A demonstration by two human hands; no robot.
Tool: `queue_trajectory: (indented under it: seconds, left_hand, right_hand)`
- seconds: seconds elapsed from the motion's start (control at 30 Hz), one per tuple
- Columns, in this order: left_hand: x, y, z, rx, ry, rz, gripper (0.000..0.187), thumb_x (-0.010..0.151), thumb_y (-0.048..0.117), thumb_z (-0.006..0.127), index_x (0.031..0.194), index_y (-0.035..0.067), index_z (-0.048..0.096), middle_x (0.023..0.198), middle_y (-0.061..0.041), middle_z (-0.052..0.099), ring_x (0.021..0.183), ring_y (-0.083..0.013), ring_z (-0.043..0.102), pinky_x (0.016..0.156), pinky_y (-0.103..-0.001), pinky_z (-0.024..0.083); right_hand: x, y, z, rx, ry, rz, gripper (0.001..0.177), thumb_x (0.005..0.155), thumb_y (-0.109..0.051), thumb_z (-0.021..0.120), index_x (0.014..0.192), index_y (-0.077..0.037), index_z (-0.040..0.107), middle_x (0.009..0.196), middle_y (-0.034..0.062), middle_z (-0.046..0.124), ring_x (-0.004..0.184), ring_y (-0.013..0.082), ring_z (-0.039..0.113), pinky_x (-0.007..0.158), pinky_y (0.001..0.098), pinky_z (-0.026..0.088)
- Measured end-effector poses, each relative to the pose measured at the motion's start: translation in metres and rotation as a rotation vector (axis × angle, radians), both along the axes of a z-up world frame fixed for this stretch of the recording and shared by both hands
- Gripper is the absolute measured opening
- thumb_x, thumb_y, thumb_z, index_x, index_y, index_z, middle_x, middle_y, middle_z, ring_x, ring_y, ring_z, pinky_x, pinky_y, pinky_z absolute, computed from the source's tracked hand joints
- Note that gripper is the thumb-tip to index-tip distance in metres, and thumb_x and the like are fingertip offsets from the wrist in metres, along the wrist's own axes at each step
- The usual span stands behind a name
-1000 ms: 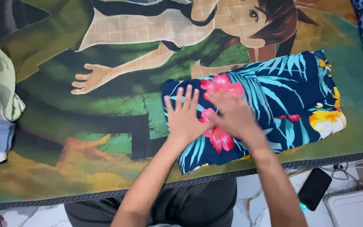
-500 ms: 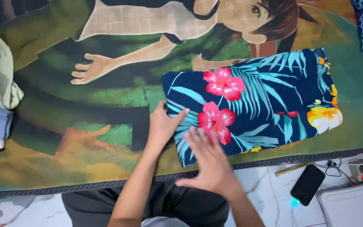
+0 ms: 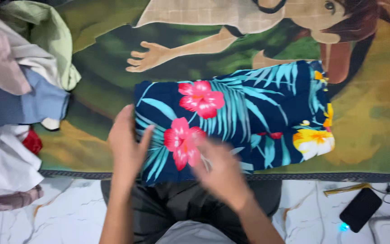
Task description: The person folds a floral patterned fabric and a white t-shirt on a mattress by hand.
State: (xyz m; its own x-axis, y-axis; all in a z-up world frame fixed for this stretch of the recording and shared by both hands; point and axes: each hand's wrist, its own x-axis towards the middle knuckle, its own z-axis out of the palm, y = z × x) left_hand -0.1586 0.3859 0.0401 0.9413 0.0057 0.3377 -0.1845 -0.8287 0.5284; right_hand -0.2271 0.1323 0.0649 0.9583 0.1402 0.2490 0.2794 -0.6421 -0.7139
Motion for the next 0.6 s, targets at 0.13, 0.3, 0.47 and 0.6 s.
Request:
queue_trajectory:
  seconds: [0.13,0.3,0.47,0.6]
  left_hand:
    - [0.010,-0.034,-0.005,0.276,0.035,-0.246,0.081,0.088,0.057,0.071,0.153,0.014,0.049,0.163,-0.016,0.038,0.150,-0.0441,0.030,0.118,-0.066,0.019]
    - [0.011,-0.040,-0.008,0.257,0.150,-0.212,0.096,0.079,0.074,0.064,0.154,0.017,0.046,0.164,-0.013,0.033,0.151,-0.0417,0.025,0.111,-0.077,0.012]
    - [0.011,-0.037,-0.010,0.217,0.179,-0.199,0.098,0.078,0.074,0.065,0.153,0.015,0.045,0.163,-0.014,0.035,0.150,-0.0423,0.026,0.110,-0.078,0.012]
    - [0.015,-0.052,-0.010,0.301,0.145,-0.091,0.089,0.091,0.070,0.058,0.155,0.011,0.044,0.163,-0.017,0.037,0.151,-0.0427,0.029,0.118,-0.076,0.011]
  right_hand:
    - [0.034,-0.039,-0.020,-0.237,-0.103,-0.457,0.060,0.100,-0.031,0.069,0.147,0.000,0.050,0.138,0.0219,0.056,0.126,0.0412,0.051,0.107,0.0520,0.040]
    - [0.035,-0.032,-0.046,-0.391,0.134,-0.549,0.059,0.100,-0.037,0.066,0.148,-0.006,0.053,0.130,0.0197,0.052,0.118,0.0397,0.048,0.102,0.0525,0.039]
    - [0.042,-0.052,-0.040,-0.266,-0.021,-0.511,0.055,0.096,-0.040,0.073,0.131,0.000,0.063,0.115,0.0203,0.065,0.105,0.0380,0.061,0.089,0.0495,0.044]
    - [0.055,-0.062,-0.010,-0.020,0.261,-0.438,0.038,0.093,-0.034,0.077,0.111,0.000,0.071,0.087,0.0155,0.068,0.077,0.0288,0.067,0.070,0.0387,0.051]
